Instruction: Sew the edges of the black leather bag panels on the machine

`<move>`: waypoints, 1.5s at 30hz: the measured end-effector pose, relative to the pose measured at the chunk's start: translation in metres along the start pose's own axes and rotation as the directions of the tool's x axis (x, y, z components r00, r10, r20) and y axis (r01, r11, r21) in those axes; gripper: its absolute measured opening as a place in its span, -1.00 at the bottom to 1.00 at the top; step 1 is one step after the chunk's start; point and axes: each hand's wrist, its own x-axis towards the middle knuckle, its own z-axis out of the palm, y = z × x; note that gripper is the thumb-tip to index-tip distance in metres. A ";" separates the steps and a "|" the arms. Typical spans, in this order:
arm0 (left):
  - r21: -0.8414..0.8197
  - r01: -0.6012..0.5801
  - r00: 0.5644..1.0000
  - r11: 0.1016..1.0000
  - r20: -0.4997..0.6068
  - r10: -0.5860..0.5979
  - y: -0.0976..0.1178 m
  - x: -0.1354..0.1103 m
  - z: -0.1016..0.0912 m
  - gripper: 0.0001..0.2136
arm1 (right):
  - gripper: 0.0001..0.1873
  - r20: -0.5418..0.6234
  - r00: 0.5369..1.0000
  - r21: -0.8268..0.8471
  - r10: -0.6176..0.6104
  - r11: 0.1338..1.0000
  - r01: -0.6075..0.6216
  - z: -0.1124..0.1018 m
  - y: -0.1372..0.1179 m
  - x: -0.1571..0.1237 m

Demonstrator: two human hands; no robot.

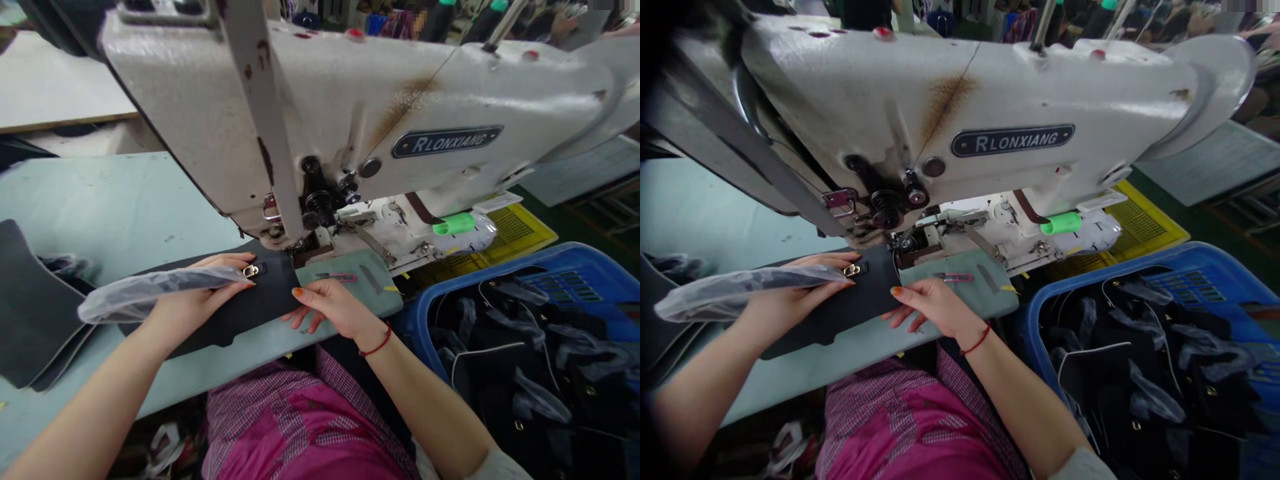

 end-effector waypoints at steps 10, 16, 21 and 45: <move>0.024 -0.001 0.999 1.000 0.049 0.000 0.002 0.006 -0.006 -0.76 | -0.51 0.010 1.000 0.110 0.002 0.994 -0.003 0.001 0.011 0.005; 0.029 -0.012 0.998 1.000 0.059 0.010 -0.002 0.007 -0.005 -0.75 | -0.52 -0.021 1.000 0.110 -0.018 0.994 0.020 0.004 0.013 0.006; 0.055 -0.063 0.997 0.996 0.052 0.060 -0.008 0.003 -0.004 -0.75 | -0.49 -0.095 0.991 0.009 -0.094 0.995 0.095 0.008 0.019 0.006; 0.301 -0.266 0.964 0.916 0.103 0.246 0.002 0.000 -0.005 -0.78 | -0.48 -0.255 0.944 -0.320 -0.211 0.939 0.124 -0.002 0.033 0.008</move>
